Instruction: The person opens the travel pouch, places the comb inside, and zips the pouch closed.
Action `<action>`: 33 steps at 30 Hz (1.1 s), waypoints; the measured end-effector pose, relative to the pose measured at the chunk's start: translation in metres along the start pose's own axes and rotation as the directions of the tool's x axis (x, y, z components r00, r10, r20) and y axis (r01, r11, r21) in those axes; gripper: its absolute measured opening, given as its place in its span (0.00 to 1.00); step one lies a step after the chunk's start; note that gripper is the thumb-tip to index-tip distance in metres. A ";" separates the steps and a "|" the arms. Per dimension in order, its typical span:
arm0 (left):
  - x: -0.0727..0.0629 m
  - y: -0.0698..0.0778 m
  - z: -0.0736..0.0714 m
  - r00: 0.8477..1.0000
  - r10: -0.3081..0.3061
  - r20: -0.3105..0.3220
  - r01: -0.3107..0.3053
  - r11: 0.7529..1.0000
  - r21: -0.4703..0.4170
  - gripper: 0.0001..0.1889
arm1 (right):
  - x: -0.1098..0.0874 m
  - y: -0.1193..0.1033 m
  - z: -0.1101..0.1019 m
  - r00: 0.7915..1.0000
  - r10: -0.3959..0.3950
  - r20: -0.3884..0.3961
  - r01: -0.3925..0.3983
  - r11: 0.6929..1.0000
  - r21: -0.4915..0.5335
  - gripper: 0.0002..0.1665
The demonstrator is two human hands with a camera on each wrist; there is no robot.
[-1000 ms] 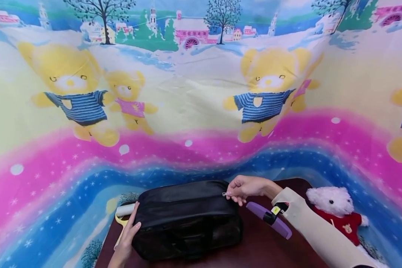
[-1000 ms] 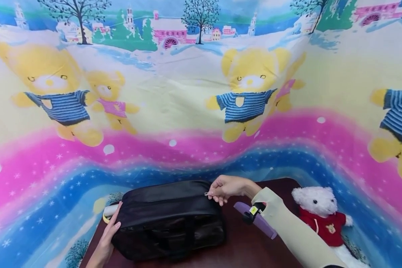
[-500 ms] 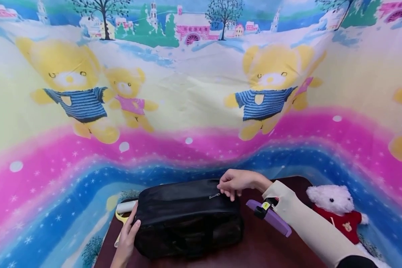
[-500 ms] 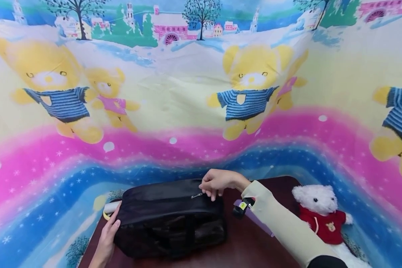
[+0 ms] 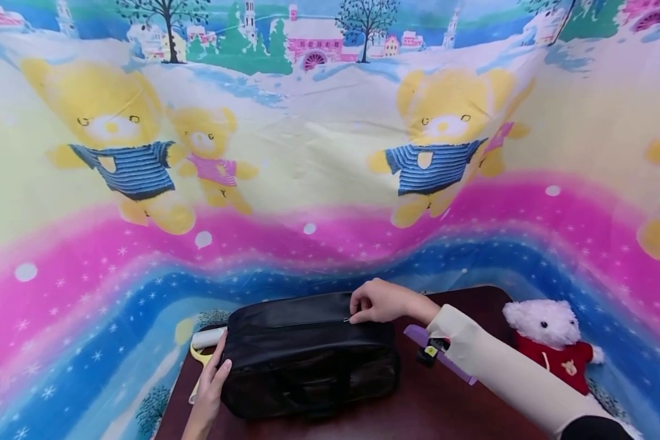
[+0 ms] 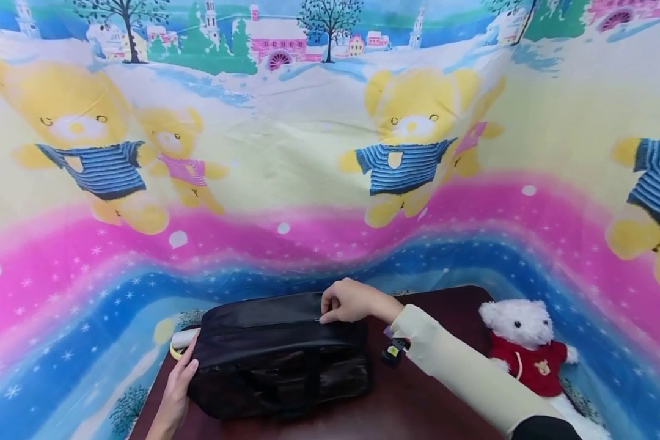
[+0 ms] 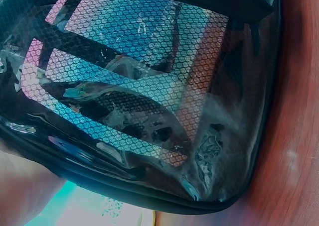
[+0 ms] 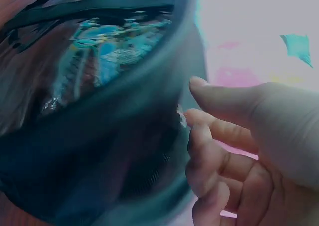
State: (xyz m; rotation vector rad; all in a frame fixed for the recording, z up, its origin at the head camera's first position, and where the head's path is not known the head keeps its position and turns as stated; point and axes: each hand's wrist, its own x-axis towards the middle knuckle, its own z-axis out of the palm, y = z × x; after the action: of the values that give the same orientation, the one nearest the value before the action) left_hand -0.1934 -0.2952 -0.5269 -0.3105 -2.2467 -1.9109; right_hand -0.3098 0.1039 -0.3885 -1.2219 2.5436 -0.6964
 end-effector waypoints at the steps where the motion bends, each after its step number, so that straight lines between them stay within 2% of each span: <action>1: 0.000 0.000 0.000 1.000 0.001 0.000 -0.001 1.000 -0.002 0.31 | 0.004 -0.003 0.003 1.000 0.004 0.000 -0.004 1.000 -0.028 0.06; 6: 0.002 -0.003 0.002 0.999 0.038 0.006 -0.037 0.999 -0.039 0.31 | 0.016 -0.013 0.010 0.991 0.115 0.062 -0.107 0.987 -0.118 0.08; 8: 0.003 -0.004 0.003 0.999 0.047 0.006 -0.046 0.998 -0.048 0.31 | 0.018 -0.014 0.011 0.986 0.135 0.094 -0.119 0.980 -0.159 0.10; 11: 0.002 -0.004 0.003 1.000 0.030 0.001 -0.030 0.999 -0.043 0.31 | 0.020 -0.015 0.012 0.986 0.093 0.135 -0.065 0.978 -0.197 0.11; 14: 0.001 -0.003 0.003 1.000 0.013 -0.005 -0.013 1.000 -0.028 0.31 | 0.018 -0.014 0.013 0.984 0.055 0.168 -0.022 0.981 -0.191 0.11; 21: 0.000 -0.001 0.001 0.999 -0.034 -0.018 0.034 0.999 0.015 0.31 | 0.016 -0.013 0.012 0.971 0.076 0.227 -0.038 0.985 -0.168 0.10; 28: 0.001 -0.001 0.003 1.000 0.015 -0.012 -0.015 1.000 -0.002 0.30 | 0.012 -0.006 0.014 0.969 0.058 0.242 -0.033 0.994 -0.108 0.07; 33: 0.000 -0.001 0.002 0.999 0.035 -0.010 -0.035 0.999 -0.020 0.30 | 0.011 -0.004 0.013 0.955 0.042 0.293 -0.017 0.996 -0.085 0.06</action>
State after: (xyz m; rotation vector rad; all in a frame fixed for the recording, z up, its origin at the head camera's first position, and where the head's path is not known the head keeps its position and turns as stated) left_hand -0.1941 -0.2929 -0.5282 -0.3403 -2.2025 -1.9149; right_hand -0.3086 0.0892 -0.3973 -1.2084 2.3557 -0.3727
